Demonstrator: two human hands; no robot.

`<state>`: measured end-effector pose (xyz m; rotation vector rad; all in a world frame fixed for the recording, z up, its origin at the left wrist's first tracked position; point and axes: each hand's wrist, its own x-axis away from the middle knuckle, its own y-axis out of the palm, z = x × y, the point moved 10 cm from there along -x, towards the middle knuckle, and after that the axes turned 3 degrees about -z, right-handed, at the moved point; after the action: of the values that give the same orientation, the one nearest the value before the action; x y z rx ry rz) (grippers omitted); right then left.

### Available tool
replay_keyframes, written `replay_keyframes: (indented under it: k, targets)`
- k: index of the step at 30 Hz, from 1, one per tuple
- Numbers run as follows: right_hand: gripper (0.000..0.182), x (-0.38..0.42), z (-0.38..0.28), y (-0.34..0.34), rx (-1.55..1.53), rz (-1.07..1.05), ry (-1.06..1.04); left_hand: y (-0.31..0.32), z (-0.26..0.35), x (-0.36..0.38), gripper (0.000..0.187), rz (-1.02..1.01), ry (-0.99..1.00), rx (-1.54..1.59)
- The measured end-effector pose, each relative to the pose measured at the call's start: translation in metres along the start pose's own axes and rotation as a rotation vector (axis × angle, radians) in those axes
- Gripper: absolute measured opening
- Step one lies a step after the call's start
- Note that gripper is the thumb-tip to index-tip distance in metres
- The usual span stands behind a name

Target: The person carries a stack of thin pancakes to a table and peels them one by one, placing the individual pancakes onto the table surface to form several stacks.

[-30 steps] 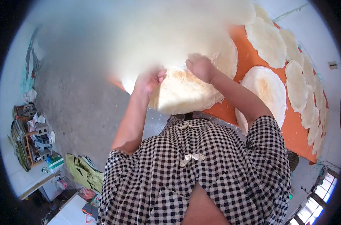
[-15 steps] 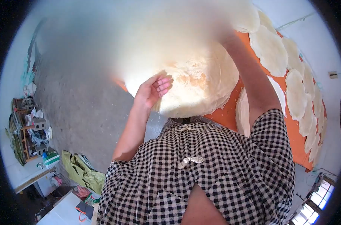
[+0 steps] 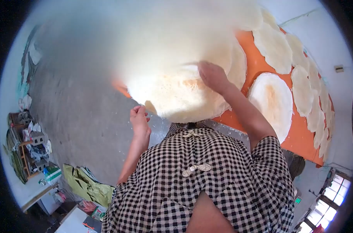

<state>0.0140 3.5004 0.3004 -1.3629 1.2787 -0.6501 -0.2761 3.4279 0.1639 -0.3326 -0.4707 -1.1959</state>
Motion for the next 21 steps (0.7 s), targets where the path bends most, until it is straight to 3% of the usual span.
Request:
replay_keyframes:
  k: [3, 6, 8, 9, 12, 14, 15, 17, 21]
  targets:
    - [0.007, -0.008, -0.007, -0.035, -0.057, 0.025, -0.003, -0.001, 0.001, -0.003, 0.014, -0.023, 0.265, -0.034]
    - [0.012, 0.011, -0.018, -0.043, -0.086, -0.028, -0.068, 0.050, 0.030, 0.027, 0.017, -0.353, 0.097, 0.060]
    - [0.017, 0.048, -0.015, -0.039, -0.127, -0.015, -0.143, 0.090, 0.027, 0.032, 0.021, -0.474, -0.254, 0.383]
    - [0.019, 0.065, -0.001, -0.031, -0.176, -0.088, -0.069, 0.113, 0.026, 0.033, 0.024, -0.531, -0.431, 0.545]
    - [0.023, 0.110, 0.036, -0.010, -0.386, -0.329, 0.236, 0.159, 0.000, -0.027, 0.032, -1.175, -0.399, 0.825]
    - [0.028, 0.134, 0.049, 0.001, -0.625, -0.507, 0.526, 0.163, 0.005, -0.036, 0.027, -0.869, -0.386, 0.638]
    - [0.030, 0.133, 0.047, 0.001, -0.577, -0.543, 0.530, 0.159, 0.009, -0.040, 0.025, -0.719, -0.371, 0.539]
    - [0.036, 0.130, 0.043, 0.003, -0.487, -0.609, 0.545, 0.162, 0.015, -0.042, 0.022, -0.701, -0.329, 0.436]
    - [0.059, 0.083, 0.013, -0.009, -0.469, -0.216, 0.417, 0.165, 0.035, -0.016, 0.022, -0.775, -0.191, 0.358]
